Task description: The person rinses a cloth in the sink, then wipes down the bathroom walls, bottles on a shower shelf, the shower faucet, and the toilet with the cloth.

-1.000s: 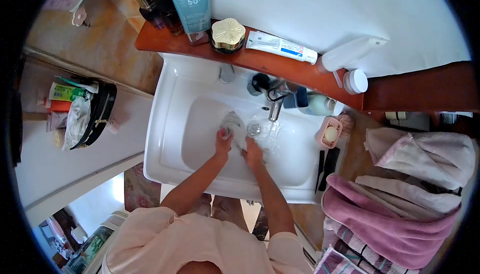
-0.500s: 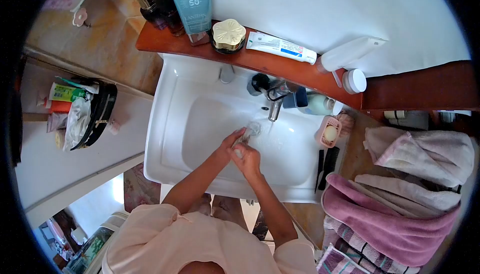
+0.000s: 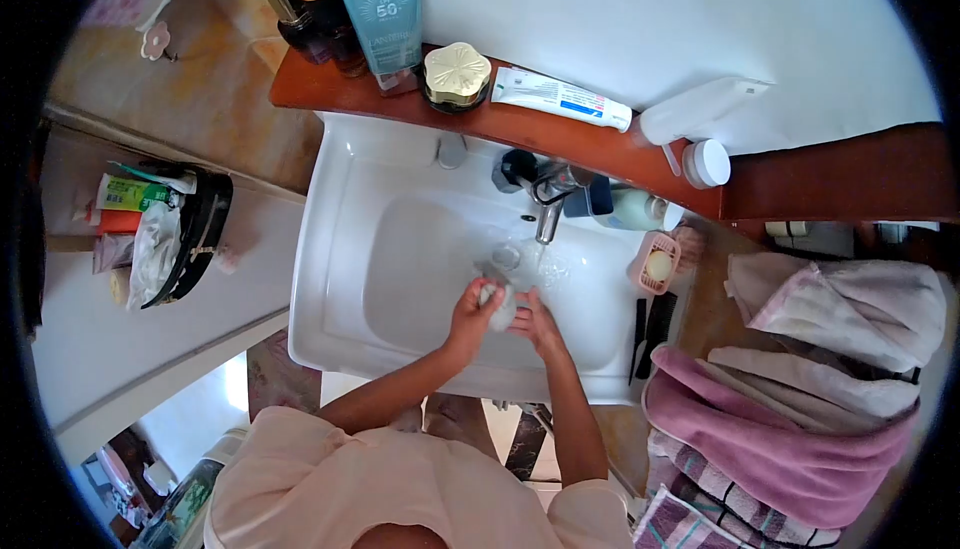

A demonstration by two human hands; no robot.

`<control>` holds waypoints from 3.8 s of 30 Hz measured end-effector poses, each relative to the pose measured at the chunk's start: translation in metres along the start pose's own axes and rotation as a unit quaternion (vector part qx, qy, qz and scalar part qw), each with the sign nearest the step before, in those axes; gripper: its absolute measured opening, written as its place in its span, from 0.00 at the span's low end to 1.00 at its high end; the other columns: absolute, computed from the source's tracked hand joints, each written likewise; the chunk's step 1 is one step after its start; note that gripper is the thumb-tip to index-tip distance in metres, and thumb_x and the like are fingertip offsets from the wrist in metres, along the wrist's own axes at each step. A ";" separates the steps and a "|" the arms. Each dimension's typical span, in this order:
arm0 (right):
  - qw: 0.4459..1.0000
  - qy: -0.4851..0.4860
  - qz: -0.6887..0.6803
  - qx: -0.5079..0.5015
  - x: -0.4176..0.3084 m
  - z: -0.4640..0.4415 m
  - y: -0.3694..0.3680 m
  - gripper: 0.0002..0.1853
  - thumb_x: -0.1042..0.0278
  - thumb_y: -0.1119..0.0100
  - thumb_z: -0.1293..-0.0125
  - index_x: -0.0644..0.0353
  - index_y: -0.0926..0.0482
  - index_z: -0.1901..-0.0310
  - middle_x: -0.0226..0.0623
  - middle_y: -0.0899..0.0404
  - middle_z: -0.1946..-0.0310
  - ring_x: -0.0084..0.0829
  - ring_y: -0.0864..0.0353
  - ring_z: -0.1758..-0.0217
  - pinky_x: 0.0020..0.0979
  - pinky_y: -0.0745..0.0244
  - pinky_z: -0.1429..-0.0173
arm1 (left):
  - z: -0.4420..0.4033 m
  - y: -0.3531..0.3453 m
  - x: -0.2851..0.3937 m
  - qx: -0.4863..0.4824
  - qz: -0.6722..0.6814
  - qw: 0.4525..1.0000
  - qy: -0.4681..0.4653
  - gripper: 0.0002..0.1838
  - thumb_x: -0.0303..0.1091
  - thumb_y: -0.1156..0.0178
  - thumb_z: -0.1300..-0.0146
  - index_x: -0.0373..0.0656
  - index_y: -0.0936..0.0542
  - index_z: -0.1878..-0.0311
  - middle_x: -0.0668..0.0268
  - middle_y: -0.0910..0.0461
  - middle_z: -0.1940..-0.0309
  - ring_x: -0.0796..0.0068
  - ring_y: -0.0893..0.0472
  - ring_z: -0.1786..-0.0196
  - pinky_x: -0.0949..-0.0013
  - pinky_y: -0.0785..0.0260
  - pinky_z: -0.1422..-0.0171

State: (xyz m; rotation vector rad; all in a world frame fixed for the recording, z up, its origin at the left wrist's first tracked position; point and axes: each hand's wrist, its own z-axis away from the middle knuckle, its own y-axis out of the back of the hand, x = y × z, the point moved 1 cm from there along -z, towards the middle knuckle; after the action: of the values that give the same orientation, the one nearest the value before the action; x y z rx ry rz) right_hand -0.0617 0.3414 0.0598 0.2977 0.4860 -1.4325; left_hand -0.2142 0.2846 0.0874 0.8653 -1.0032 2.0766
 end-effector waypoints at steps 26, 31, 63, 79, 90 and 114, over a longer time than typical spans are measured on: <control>0.778 0.504 0.361 0.100 0.030 -0.010 -0.056 0.28 0.83 0.39 0.47 0.57 0.30 0.42 0.44 0.22 0.56 0.46 0.21 0.60 0.38 0.25 0.58 | -0.048 0.056 -0.081 0.047 0.216 0.899 0.378 0.28 0.54 0.42 0.35 0.53 0.34 0.36 0.58 0.28 0.43 0.52 0.25 0.46 0.40 0.30 0.46; 0.724 0.508 0.467 -0.003 0.008 0.078 -0.087 0.15 0.79 0.37 0.45 0.60 0.23 0.55 0.46 0.22 0.59 0.46 0.20 0.57 0.38 0.26 0.57 | -0.057 0.043 -0.030 -0.168 0.339 0.851 0.365 0.21 0.50 0.42 0.35 0.44 0.24 0.49 0.58 0.20 0.57 0.57 0.20 0.53 0.51 0.26 0.47; 0.840 0.420 0.343 0.035 0.033 -0.028 -0.030 0.28 0.84 0.39 0.50 0.57 0.26 0.44 0.42 0.27 0.52 0.42 0.26 0.53 0.35 0.27 0.53 | -0.065 0.058 -0.077 -0.052 0.105 0.948 0.297 0.43 0.57 0.36 0.42 0.58 0.46 0.28 0.57 0.42 0.32 0.46 0.33 0.37 0.39 0.34 0.42; 0.867 0.440 0.190 0.136 0.010 0.004 -0.068 0.13 0.67 0.44 0.32 0.67 0.23 0.72 0.35 0.29 0.80 0.25 0.31 0.73 0.29 0.32 0.64 | -0.050 0.017 -0.079 0.015 0.327 0.914 0.242 0.22 0.52 0.41 0.35 0.48 0.26 0.46 0.66 0.22 0.54 0.69 0.22 0.54 0.63 0.26 0.54; 0.732 0.475 0.375 0.314 0.050 -0.120 0.034 0.16 0.61 0.41 0.35 0.64 0.25 0.53 0.43 0.27 0.65 0.42 0.25 0.59 0.38 0.30 0.51 | -0.067 0.048 -0.116 0.131 0.130 0.925 0.334 0.37 0.59 0.38 0.40 0.62 0.42 0.32 0.61 0.43 0.32 0.47 0.40 0.34 0.33 0.38 0.42; 0.778 0.545 0.294 0.107 -0.005 0.054 -0.083 0.07 0.73 0.36 0.43 0.65 0.24 0.74 0.41 0.26 0.80 0.40 0.26 0.76 0.35 0.31 0.68 | -0.056 0.020 -0.061 -0.049 0.364 0.853 0.372 0.15 0.41 0.38 0.35 0.42 0.23 0.51 0.62 0.20 0.62 0.68 0.19 0.62 0.65 0.26 0.55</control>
State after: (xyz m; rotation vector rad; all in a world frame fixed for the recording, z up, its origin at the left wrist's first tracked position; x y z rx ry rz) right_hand -0.1361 0.3093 0.1169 1.3805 1.0428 -0.5590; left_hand -0.2109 0.3051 0.0044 -0.4846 -1.0405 2.5902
